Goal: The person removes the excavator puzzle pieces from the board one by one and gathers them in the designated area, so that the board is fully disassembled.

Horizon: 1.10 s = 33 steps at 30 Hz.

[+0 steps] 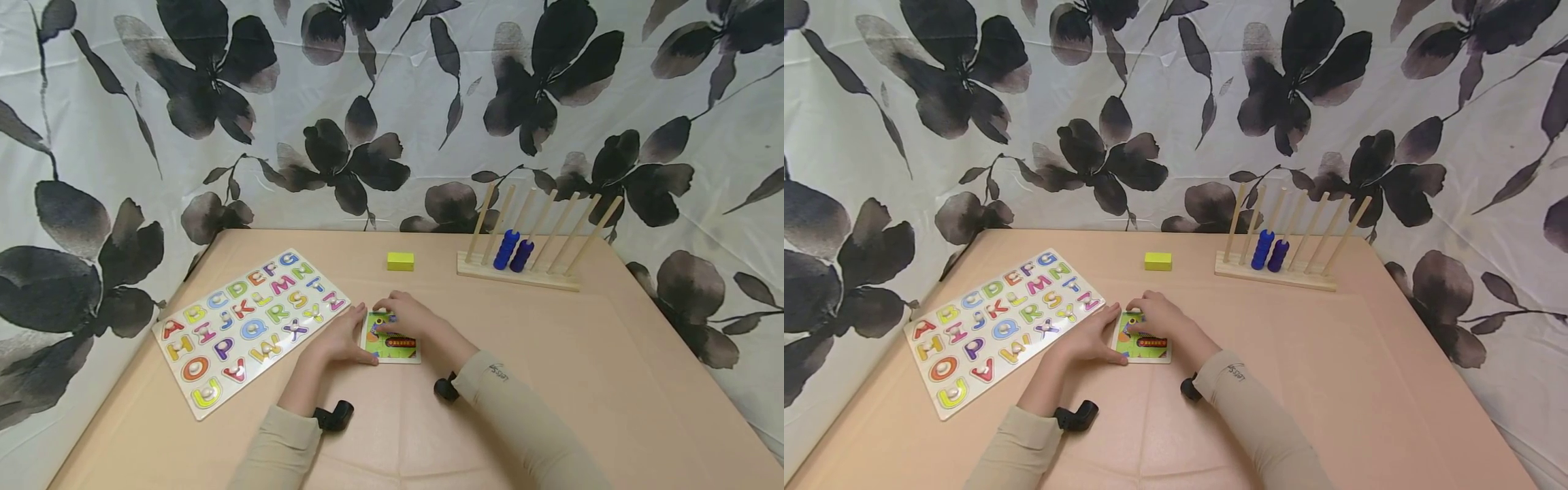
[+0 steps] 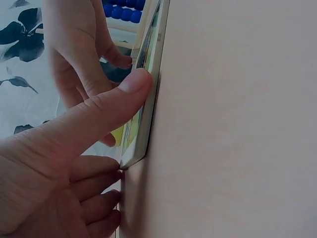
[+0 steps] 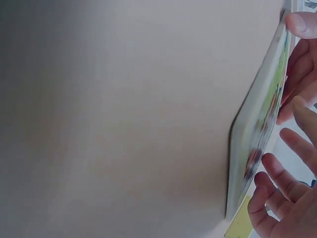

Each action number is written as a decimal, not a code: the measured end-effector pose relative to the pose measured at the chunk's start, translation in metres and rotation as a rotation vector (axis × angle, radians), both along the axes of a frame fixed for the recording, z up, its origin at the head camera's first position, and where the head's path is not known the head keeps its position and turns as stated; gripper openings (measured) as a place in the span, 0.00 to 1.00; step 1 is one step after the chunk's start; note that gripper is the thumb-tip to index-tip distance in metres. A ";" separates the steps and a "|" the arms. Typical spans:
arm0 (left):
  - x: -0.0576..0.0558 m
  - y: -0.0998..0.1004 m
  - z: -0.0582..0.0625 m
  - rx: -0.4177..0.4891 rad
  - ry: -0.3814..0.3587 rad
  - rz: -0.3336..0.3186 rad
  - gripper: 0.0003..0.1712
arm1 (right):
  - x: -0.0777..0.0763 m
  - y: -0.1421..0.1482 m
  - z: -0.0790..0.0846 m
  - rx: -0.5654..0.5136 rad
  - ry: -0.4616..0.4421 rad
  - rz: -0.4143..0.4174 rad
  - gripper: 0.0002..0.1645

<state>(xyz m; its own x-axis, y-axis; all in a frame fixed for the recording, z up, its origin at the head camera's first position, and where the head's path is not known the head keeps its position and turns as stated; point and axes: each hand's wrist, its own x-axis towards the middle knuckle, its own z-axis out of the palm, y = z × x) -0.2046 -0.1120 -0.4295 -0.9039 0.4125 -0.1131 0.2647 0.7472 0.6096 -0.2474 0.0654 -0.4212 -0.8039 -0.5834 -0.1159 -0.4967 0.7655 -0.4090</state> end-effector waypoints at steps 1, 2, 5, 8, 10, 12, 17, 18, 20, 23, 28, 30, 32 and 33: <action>0.000 0.000 0.000 -0.001 0.001 0.000 0.61 | -0.001 -0.002 0.000 0.004 0.001 0.005 0.26; 0.000 0.000 0.001 -0.001 0.003 0.000 0.61 | -0.001 -0.004 0.000 0.010 0.001 0.007 0.26; 0.000 0.000 0.000 -0.002 0.006 -0.001 0.61 | -0.003 -0.008 -0.001 0.025 0.000 0.002 0.26; -0.001 0.000 -0.001 0.000 0.000 0.000 0.61 | -0.004 -0.011 -0.001 0.043 -0.002 -0.007 0.25; -0.001 0.000 -0.002 0.001 -0.002 0.002 0.61 | -0.005 -0.013 -0.001 0.065 -0.009 -0.016 0.24; -0.001 0.000 -0.002 0.008 -0.008 0.006 0.61 | -0.006 -0.016 0.000 0.090 -0.017 -0.026 0.23; 0.000 -0.001 -0.001 0.023 -0.018 0.017 0.61 | -0.010 -0.019 0.001 0.115 -0.052 -0.030 0.20; 0.000 -0.001 -0.001 0.019 -0.021 0.020 0.61 | -0.010 -0.019 0.002 0.109 -0.061 -0.027 0.20; 0.000 -0.001 -0.002 0.016 -0.022 0.023 0.61 | -0.012 -0.018 0.003 0.101 -0.076 -0.019 0.19; 0.000 0.000 -0.002 0.013 -0.022 0.023 0.61 | -0.014 -0.017 0.005 0.083 -0.095 -0.012 0.19; 0.000 0.002 -0.001 0.020 -0.016 0.021 0.61 | -0.016 -0.015 0.005 0.078 -0.105 0.000 0.21; 0.000 0.002 -0.002 0.018 -0.015 0.025 0.61 | -0.016 -0.015 0.006 0.076 -0.105 0.011 0.20; 0.000 0.002 -0.002 0.018 -0.019 0.027 0.61 | -0.016 -0.016 0.006 0.072 -0.115 0.016 0.20; 0.000 0.002 -0.002 0.019 -0.020 0.028 0.61 | -0.016 -0.016 0.006 0.066 -0.127 0.011 0.19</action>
<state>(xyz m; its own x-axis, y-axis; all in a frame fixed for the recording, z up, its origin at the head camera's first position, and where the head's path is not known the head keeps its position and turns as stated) -0.2047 -0.1101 -0.4316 -0.9126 0.3898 -0.1236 0.2318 0.7421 0.6289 -0.2635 0.0497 -0.4151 -0.7737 -0.5800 -0.2547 -0.4529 0.7876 -0.4179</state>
